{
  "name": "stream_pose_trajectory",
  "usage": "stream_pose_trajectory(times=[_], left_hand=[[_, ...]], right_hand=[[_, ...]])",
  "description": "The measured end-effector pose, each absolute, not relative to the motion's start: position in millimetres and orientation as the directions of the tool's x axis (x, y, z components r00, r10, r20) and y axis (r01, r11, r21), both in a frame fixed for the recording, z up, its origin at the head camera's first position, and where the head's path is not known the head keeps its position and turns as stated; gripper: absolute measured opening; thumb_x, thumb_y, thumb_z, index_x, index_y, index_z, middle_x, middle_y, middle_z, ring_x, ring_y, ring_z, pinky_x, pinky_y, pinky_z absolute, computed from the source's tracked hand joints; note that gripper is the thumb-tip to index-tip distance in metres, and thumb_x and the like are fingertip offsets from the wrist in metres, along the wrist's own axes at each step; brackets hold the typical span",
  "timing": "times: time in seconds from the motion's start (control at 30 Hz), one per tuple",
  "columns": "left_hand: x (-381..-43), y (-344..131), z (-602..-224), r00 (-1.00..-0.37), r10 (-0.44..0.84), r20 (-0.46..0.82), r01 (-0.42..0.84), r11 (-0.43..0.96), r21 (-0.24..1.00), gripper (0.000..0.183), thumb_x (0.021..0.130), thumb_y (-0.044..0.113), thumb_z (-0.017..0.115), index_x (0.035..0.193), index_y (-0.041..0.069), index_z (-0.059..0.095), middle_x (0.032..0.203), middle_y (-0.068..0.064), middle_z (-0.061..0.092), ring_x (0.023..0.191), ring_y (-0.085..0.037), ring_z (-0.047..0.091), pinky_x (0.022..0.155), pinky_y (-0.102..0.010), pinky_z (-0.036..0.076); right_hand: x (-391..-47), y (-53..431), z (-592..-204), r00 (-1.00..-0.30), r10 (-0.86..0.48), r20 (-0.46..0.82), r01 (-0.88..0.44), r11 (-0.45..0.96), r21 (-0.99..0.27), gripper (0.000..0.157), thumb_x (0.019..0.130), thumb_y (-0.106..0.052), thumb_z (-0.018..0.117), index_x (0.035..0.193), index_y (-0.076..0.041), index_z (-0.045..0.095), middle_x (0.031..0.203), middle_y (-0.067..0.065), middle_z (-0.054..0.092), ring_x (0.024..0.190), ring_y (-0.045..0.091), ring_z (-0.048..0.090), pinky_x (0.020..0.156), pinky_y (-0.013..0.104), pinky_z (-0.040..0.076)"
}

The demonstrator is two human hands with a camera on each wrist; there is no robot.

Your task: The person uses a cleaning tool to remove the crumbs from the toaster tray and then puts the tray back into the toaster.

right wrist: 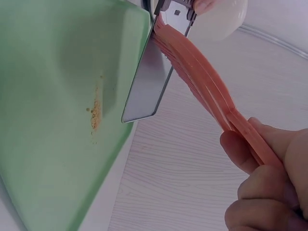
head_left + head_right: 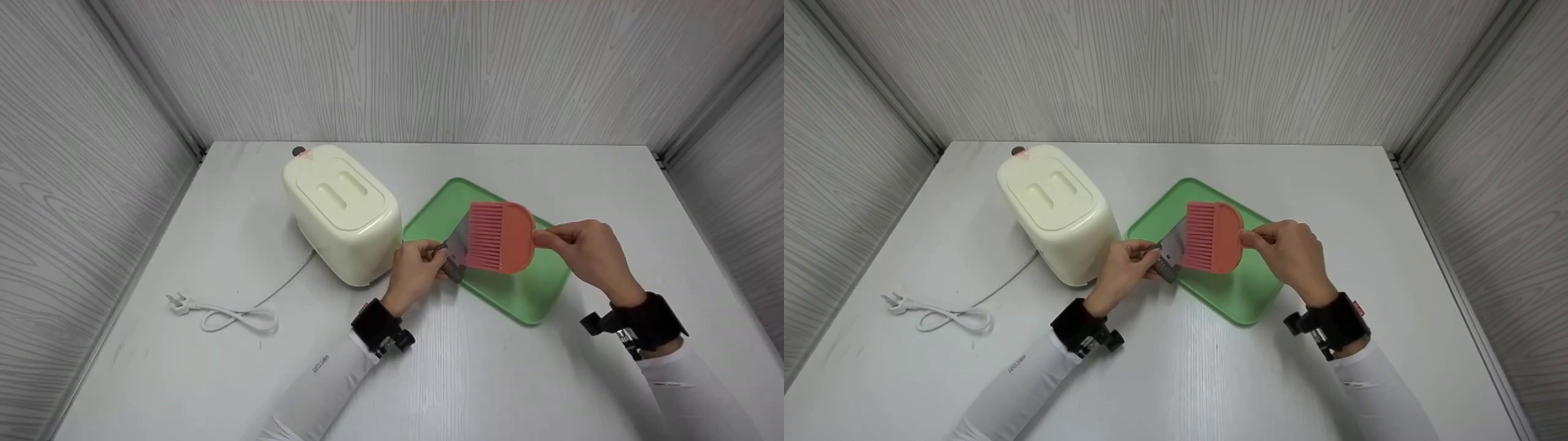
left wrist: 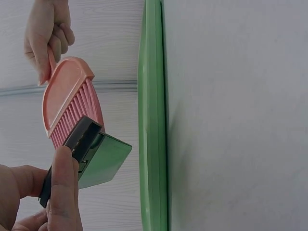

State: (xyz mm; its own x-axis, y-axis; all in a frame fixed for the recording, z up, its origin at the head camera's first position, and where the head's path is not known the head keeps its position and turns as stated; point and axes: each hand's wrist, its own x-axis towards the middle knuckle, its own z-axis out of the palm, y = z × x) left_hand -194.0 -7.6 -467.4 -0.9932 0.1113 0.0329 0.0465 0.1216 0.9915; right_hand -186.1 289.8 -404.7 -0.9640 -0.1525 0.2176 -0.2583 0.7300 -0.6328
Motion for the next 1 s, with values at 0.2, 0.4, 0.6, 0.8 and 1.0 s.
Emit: stream_pose_trajectory(times=[0.2, 0.4, 0.6, 0.8, 1.0], left_hand=[[-194, -8, -468, -0.991, 0.115, 0.062, 0.076, 0.129, 0.989, 0.013, 0.096, 0.001, 0.069, 0.104, -0.008, 0.075, 0.078, -0.007, 0.066, 0.059, -0.010, 0.066, 0.059, -0.028, 0.066], [-194, -7, -467, -0.993, 0.107, 0.046, 0.060, 0.129, 0.990, 0.013, 0.096, 0.000, 0.069, 0.104, -0.007, 0.075, 0.080, -0.008, 0.067, 0.060, -0.011, 0.066, 0.059, -0.028, 0.066], [-193, -7, -466, -0.994, 0.103, 0.046, 0.059, 0.124, 0.990, 0.013, 0.096, 0.000, 0.069, 0.105, -0.007, 0.075, 0.080, -0.009, 0.066, 0.061, -0.012, 0.066, 0.060, -0.028, 0.066], [-192, -6, -465, -0.994, 0.105, 0.040, 0.052, 0.113, 0.992, 0.013, 0.096, 0.001, 0.070, 0.105, -0.007, 0.075, 0.081, -0.009, 0.066, 0.061, -0.012, 0.066, 0.060, -0.029, 0.066], [-192, -7, -465, -0.992, 0.117, 0.038, 0.049, 0.091, 0.995, 0.013, 0.096, 0.001, 0.069, 0.105, -0.007, 0.075, 0.080, -0.008, 0.066, 0.061, -0.012, 0.067, 0.060, -0.029, 0.067]], right_hand=[[-190, 294, -408, -0.956, -0.144, 0.254, -0.274, 0.741, -0.613, 0.026, 0.097, -0.036, 0.075, 0.100, -0.012, 0.085, 0.090, 0.000, 0.080, 0.082, -0.015, 0.062, 0.060, 0.014, 0.043], [-194, 299, -411, -0.954, -0.129, 0.269, -0.271, 0.752, -0.601, 0.025, 0.096, -0.036, 0.075, 0.100, -0.013, 0.085, 0.090, 0.001, 0.080, 0.079, -0.010, 0.063, 0.056, 0.016, 0.041], [-197, 302, -412, -0.954, -0.112, 0.276, -0.261, 0.762, -0.592, 0.028, 0.097, -0.038, 0.073, 0.098, -0.013, 0.085, 0.089, 0.003, 0.080, 0.069, 0.000, 0.060, 0.047, 0.021, 0.029], [-202, 305, -413, -0.955, -0.088, 0.284, -0.244, 0.779, -0.578, 0.033, 0.098, -0.040, 0.073, 0.099, -0.010, 0.084, 0.089, 0.007, 0.080, 0.056, 0.007, 0.042, 0.042, 0.023, 0.017], [-207, 309, -416, -0.958, -0.048, 0.282, -0.206, 0.801, -0.561, 0.035, 0.097, -0.045, 0.072, 0.100, -0.012, 0.085, 0.090, 0.006, 0.080, 0.059, 0.008, 0.047, 0.043, 0.023, 0.025]])
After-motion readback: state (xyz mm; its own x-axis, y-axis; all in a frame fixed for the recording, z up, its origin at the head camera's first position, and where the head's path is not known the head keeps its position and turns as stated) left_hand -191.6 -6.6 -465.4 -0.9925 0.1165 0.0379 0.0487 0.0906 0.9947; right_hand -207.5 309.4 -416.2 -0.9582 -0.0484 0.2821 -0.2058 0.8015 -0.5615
